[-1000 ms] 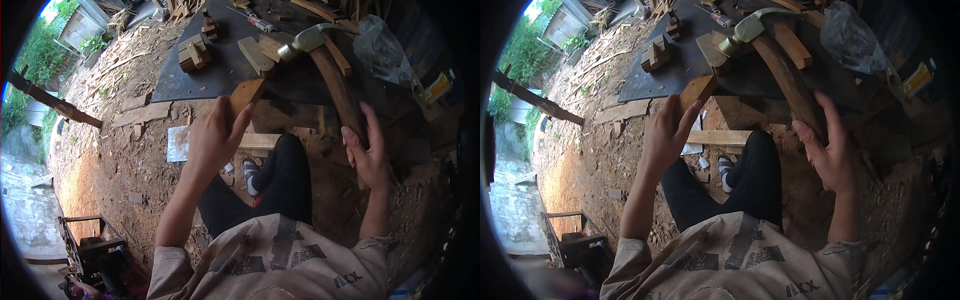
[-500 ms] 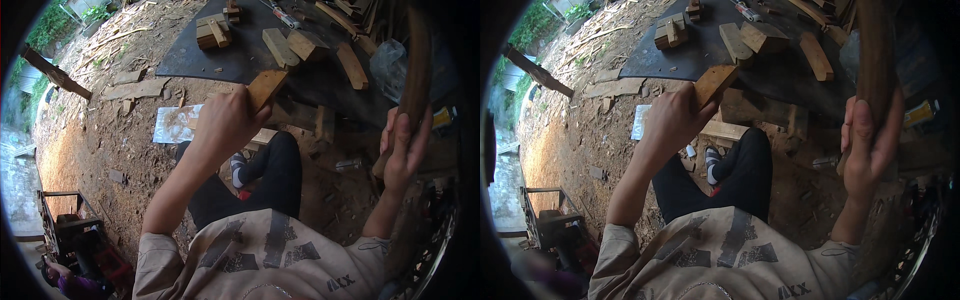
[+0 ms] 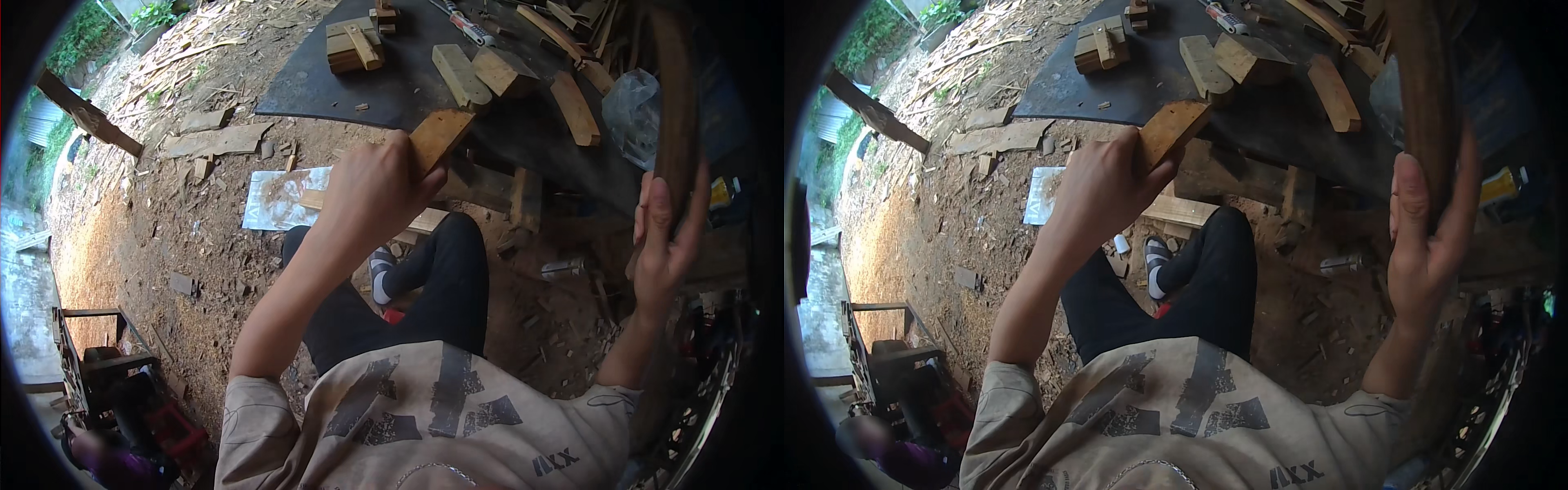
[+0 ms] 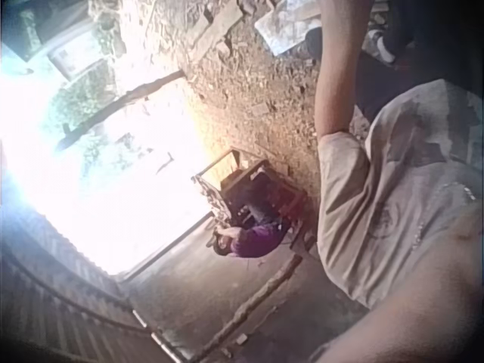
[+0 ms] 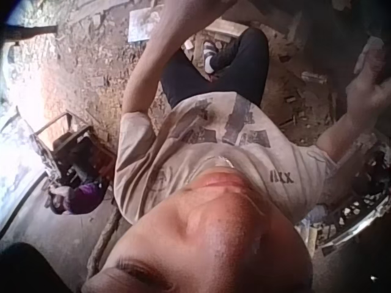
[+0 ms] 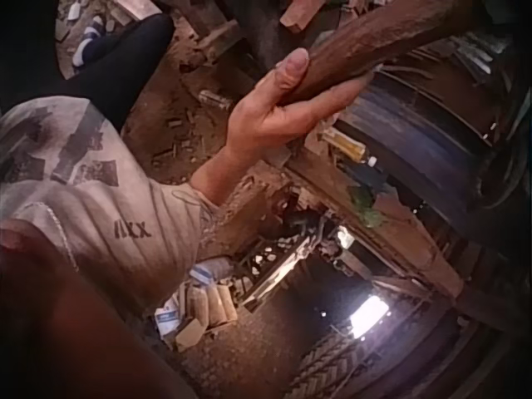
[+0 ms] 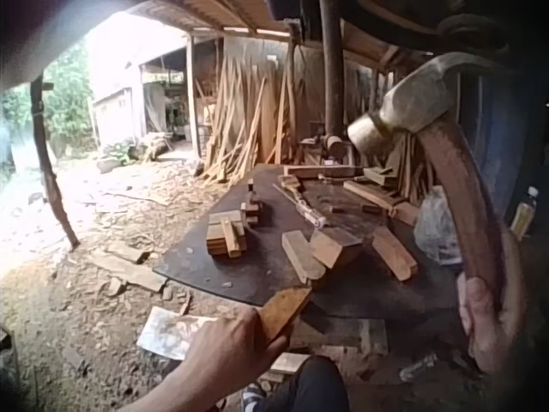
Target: The person assembles wooden blocks into joints by hammering them together.
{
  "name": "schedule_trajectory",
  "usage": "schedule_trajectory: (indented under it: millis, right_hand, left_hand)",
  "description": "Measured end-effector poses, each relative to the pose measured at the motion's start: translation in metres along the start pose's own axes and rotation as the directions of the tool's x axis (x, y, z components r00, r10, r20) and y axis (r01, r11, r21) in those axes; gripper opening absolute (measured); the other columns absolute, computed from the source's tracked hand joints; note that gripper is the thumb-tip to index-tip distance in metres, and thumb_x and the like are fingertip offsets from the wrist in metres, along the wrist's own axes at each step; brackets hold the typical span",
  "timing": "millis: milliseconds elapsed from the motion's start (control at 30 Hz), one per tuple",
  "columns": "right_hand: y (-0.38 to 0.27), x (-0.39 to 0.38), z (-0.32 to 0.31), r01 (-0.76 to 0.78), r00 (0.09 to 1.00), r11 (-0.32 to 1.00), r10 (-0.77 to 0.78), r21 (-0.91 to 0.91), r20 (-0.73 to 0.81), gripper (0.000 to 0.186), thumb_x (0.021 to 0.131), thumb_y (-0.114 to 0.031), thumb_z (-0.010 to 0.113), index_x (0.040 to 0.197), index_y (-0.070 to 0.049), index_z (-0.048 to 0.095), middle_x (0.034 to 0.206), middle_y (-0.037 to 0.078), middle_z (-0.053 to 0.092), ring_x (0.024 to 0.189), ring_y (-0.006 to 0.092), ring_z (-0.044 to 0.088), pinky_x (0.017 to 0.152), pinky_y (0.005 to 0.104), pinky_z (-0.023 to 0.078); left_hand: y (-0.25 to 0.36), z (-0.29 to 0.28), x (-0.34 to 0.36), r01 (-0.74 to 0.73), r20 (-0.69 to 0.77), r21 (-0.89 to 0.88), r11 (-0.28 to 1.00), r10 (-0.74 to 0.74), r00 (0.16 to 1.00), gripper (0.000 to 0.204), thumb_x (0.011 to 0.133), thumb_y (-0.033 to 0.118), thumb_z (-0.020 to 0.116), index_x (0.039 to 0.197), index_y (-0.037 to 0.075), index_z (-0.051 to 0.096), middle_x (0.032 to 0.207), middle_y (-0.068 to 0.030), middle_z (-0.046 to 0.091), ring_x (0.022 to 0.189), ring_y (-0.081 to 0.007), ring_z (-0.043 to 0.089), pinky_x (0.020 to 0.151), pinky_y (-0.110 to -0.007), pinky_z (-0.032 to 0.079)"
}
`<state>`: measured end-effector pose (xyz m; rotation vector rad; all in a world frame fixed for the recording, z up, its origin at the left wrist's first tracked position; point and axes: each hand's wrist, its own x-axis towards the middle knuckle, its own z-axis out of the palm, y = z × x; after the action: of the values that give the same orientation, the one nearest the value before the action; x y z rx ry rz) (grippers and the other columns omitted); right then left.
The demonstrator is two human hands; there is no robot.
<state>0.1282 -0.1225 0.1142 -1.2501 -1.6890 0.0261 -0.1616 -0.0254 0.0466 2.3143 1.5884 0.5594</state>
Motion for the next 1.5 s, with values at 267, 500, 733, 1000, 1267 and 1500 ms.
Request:
schedule_trajectory:
  millis: [267, 500, 733, 1000, 1267, 1500]
  right_hand:
    - [0.005, -0.016, 0.024, 0.018, 0.874, 0.953, 0.133, -0.304, 0.468, 0.056, 0.104, -0.021, 0.061, 0.157, -0.016, 0.042, 0.138, 0.023, 0.064, 0.124, 0.0420, 0.064, 0.092, 0.0493, 0.057]
    - [0.003, -0.020, 0.020, -0.040, 0.929, 0.976, 0.116, -0.214, 0.353, 0.052, 0.104, -0.019, 0.062, 0.154, -0.012, 0.047, 0.144, 0.020, 0.060, 0.129, 0.0397, 0.062, 0.101, 0.0456, 0.053]
    - [0.010, -0.026, 0.016, -0.219, 0.944, 0.966, 0.245, -0.137, 0.221, 0.050, 0.105, -0.019, 0.061, 0.153, -0.011, 0.048, 0.147, 0.019, 0.059, 0.134, 0.0370, 0.059, 0.105, 0.0432, 0.051]
    - [0.023, -0.039, 0.028, -0.082, 0.935, 0.987, 0.124, -0.138, 0.332, 0.053, 0.103, -0.014, 0.063, 0.153, -0.011, 0.047, 0.141, 0.021, 0.062, 0.129, 0.0397, 0.062, 0.100, 0.0449, 0.055]
    - [0.027, -0.036, 0.029, 0.011, 0.951, 0.986, 0.040, -0.164, 0.307, 0.057, 0.101, -0.013, 0.065, 0.155, -0.017, 0.048, 0.115, 0.020, 0.068, 0.099, 0.0371, 0.071, 0.079, 0.0452, 0.056]
    - [0.027, -0.034, 0.032, 0.039, 0.934, 0.968, 0.052, -0.247, 0.352, 0.065, 0.097, -0.013, 0.069, 0.156, -0.026, 0.047, 0.081, 0.013, 0.055, 0.064, 0.0316, 0.058, 0.062, 0.0490, 0.046]
  left_hand:
    - [-0.003, 0.001, 0.000, -0.061, -0.036, -0.021, 0.998, 0.060, 0.998, 0.048, 0.090, 0.041, 0.075, 0.086, -0.005, 0.062, 0.071, -0.0238, 0.067, 0.070, -0.0417, 0.070, 0.066, -0.049, 0.056]
    - [-0.008, 0.003, -0.004, -0.074, -0.076, -0.007, 0.997, 0.073, 0.994, 0.048, 0.098, 0.045, 0.066, 0.095, -0.002, 0.054, 0.073, -0.0204, 0.066, 0.065, -0.0407, 0.066, 0.063, -0.050, 0.054]
    - [-0.023, -0.007, 0.001, -0.249, -0.198, -0.073, 0.966, 0.231, 0.953, 0.032, 0.101, 0.023, 0.069, 0.109, 0.003, 0.045, 0.100, -0.0193, 0.070, 0.086, -0.0386, 0.071, 0.071, -0.047, 0.053]
    - [-0.025, -0.002, 0.002, -0.336, -0.261, 0.007, 0.942, 0.326, 0.909, 0.040, 0.098, 0.025, 0.073, 0.120, 0.001, 0.051, 0.109, -0.0207, 0.069, 0.097, -0.0402, 0.070, 0.084, -0.049, 0.054]
    - [-0.024, -0.003, 0.009, -0.255, -0.208, -0.043, 0.966, 0.241, 0.948, 0.041, 0.093, 0.032, 0.078, 0.100, 0.002, 0.051, 0.092, -0.0144, 0.066, 0.081, -0.0360, 0.070, 0.068, -0.045, 0.055]
    - [-0.034, -0.003, 0.023, -0.316, -0.207, -0.039, 0.948, 0.302, 0.931, 0.045, 0.087, 0.029, 0.085, 0.094, 0.002, 0.051, 0.071, -0.0123, 0.059, 0.061, -0.0260, 0.057, 0.061, -0.040, 0.049]
